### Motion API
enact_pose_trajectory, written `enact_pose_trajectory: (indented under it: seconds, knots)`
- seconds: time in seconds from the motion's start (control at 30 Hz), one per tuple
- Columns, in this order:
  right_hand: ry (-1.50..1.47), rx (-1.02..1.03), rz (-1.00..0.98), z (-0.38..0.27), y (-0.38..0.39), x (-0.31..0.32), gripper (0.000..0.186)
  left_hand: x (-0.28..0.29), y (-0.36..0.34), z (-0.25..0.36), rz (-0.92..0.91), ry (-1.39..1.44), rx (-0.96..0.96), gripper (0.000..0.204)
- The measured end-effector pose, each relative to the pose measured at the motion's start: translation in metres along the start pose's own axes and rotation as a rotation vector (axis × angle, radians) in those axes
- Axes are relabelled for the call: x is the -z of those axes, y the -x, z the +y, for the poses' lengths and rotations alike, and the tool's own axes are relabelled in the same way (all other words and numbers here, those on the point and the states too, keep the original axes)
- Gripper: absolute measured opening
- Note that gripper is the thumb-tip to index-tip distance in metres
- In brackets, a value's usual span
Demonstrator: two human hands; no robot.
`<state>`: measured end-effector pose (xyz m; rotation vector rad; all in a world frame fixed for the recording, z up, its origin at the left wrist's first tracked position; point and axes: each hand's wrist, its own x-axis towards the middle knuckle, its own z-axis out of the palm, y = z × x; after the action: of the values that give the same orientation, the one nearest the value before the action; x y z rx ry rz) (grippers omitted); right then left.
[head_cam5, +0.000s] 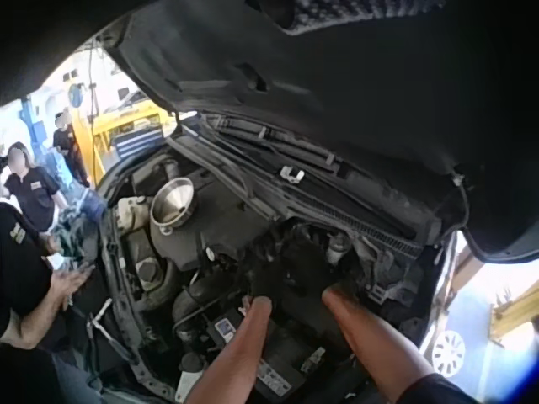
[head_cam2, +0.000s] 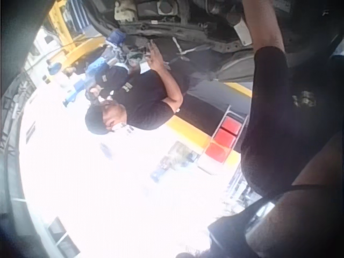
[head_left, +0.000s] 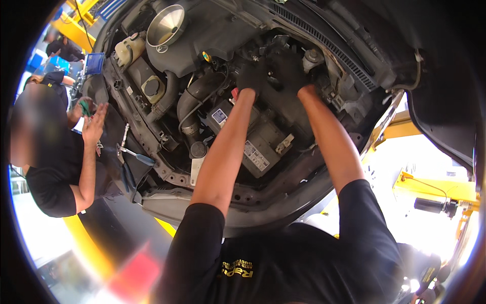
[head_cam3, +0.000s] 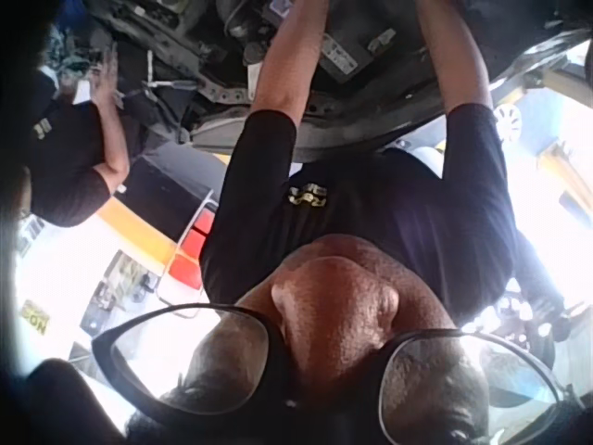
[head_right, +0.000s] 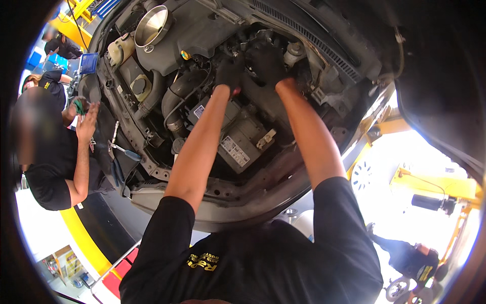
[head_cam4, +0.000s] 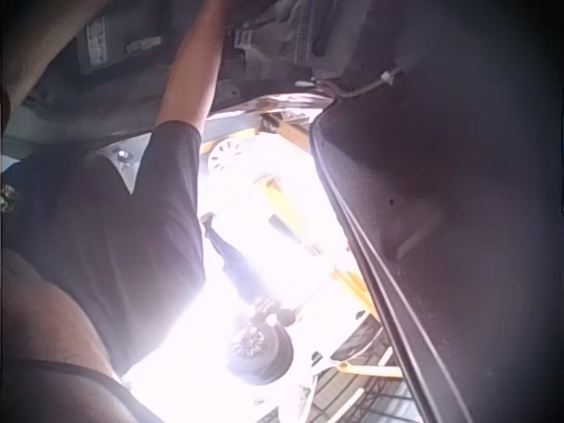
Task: The person pours motor oil into a car engine using a funnel and a plastic jug, then uses a wrench to tighten the oil filter. A coworker assists by pouring additional oil from bottles.
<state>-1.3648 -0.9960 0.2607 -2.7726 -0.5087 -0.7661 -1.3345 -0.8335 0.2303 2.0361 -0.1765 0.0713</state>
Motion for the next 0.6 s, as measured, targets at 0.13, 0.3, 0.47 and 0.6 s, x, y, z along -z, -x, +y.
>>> enact_pose_trajectory:
  seconds: [0.13, 0.3, 0.47, 0.6]
  knots:
    - [-0.058, 0.045, 0.016, 0.008, -0.008, -0.009, 0.034, -0.034, -0.014, -0.014, -0.039, 0.577, 0.26, 0.029]
    - [0.003, 0.046, -0.15, 0.015, -0.012, -0.02, 0.031, -0.056, -0.006, -0.024, 0.056, 0.918, 0.183, 0.032]
    - [0.054, 0.141, 0.008, 0.009, -0.017, -0.021, 0.022, -0.063, -0.007, -0.029, 0.161, 0.778, 0.083, 0.028]
    - [0.011, 0.103, 0.01, 0.004, -0.017, -0.02, 0.02, -0.07, -0.007, -0.025, 0.218, 0.911, 0.025, 0.027]
